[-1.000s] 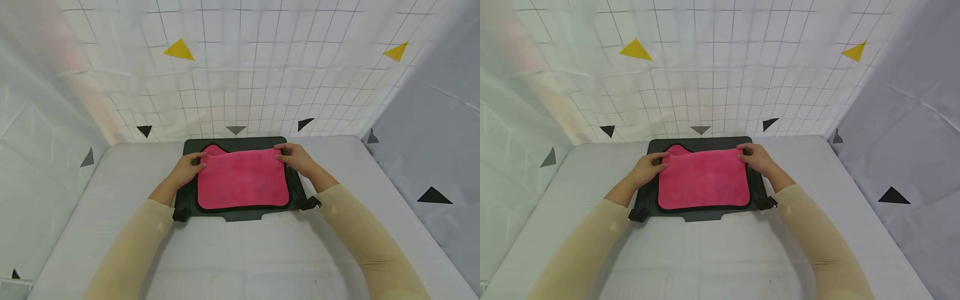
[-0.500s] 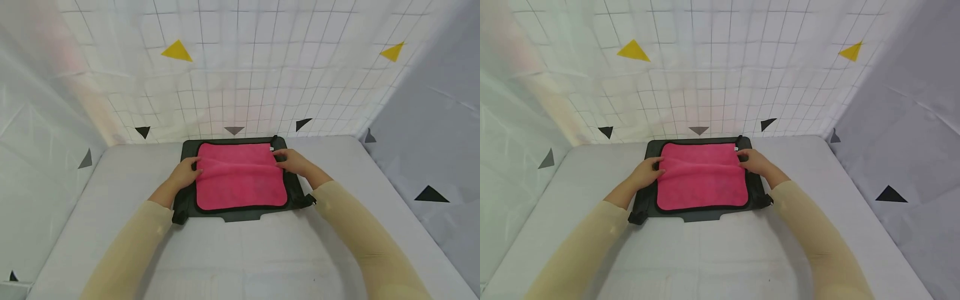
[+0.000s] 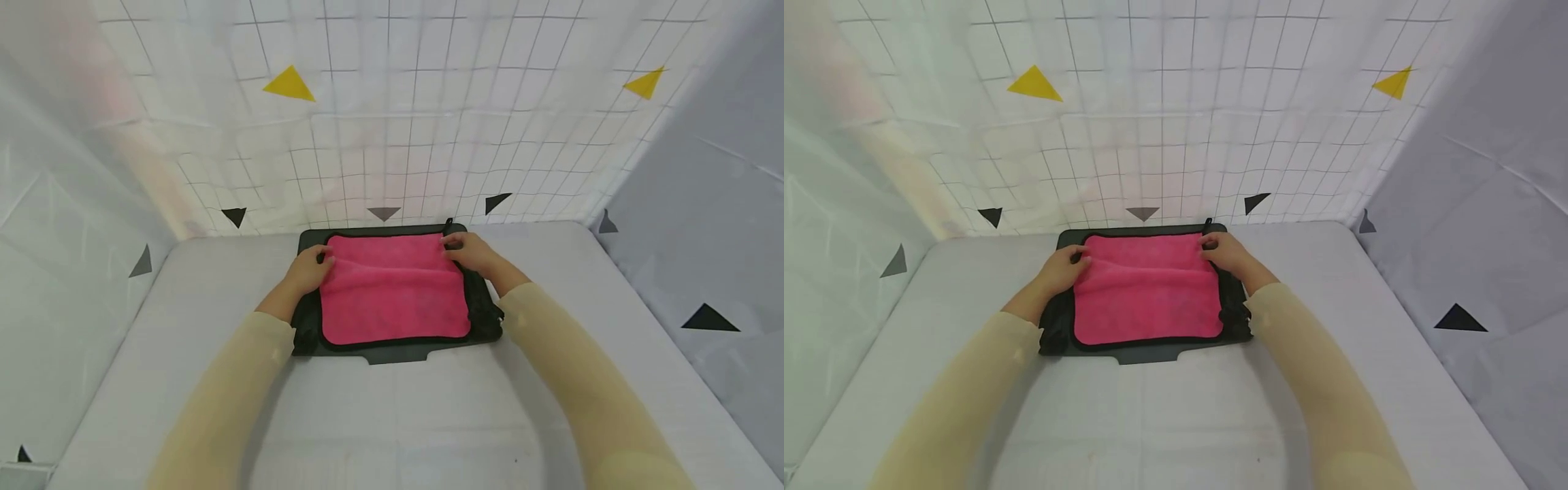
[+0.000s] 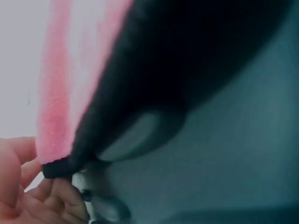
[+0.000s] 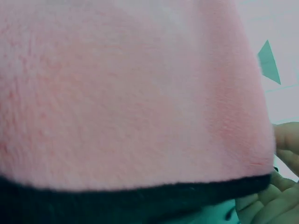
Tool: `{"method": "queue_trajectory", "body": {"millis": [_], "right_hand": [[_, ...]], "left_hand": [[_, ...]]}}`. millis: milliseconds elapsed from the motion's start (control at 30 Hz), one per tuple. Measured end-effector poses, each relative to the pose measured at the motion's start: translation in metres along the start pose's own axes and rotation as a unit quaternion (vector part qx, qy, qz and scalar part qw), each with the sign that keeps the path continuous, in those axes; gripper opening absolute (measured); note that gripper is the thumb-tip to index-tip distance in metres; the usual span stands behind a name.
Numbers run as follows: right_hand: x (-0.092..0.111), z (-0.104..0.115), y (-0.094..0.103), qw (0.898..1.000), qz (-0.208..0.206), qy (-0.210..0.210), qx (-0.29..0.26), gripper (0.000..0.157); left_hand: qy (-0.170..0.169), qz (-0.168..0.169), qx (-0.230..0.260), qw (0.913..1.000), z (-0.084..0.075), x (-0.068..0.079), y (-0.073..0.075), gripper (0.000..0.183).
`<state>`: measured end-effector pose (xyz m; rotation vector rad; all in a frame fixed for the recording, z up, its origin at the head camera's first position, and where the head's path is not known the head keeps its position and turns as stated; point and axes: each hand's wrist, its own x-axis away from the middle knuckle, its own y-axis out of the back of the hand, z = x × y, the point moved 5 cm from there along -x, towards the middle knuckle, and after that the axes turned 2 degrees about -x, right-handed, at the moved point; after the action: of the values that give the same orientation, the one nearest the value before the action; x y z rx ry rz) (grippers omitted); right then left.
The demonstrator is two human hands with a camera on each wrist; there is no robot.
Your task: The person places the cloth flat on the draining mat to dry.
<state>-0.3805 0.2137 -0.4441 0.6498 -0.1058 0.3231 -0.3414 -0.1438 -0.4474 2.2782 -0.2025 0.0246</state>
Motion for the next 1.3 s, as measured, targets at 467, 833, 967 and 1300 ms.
{"method": "queue_trajectory", "body": {"millis": [467, 833, 967, 1300], "right_hand": [[-0.001, 0.005, 0.015, 0.994, -0.085, 0.06, 0.029, 0.047], [-0.009, -0.002, -0.001, 0.995, -0.017, 0.017, 0.095, 0.056], [-0.006, -0.002, 0.002, 0.996, -0.011, 0.013, 0.09, 0.056], [0.004, -0.001, -0.002, 0.995, 0.023, 0.017, 0.1, 0.061]], "left_hand": [[-0.049, -0.069, 0.017, 0.9963, -0.01, -0.005, 0.008, 0.05], [-0.022, 0.01, -0.039, 0.9989, -0.009, -0.011, -0.008, 0.063], [-0.012, 0.021, -0.032, 0.9992, -0.008, -0.012, -0.007, 0.064], [-0.043, 0.041, -0.049, 0.997, -0.012, -0.002, -0.006, 0.061]]}}
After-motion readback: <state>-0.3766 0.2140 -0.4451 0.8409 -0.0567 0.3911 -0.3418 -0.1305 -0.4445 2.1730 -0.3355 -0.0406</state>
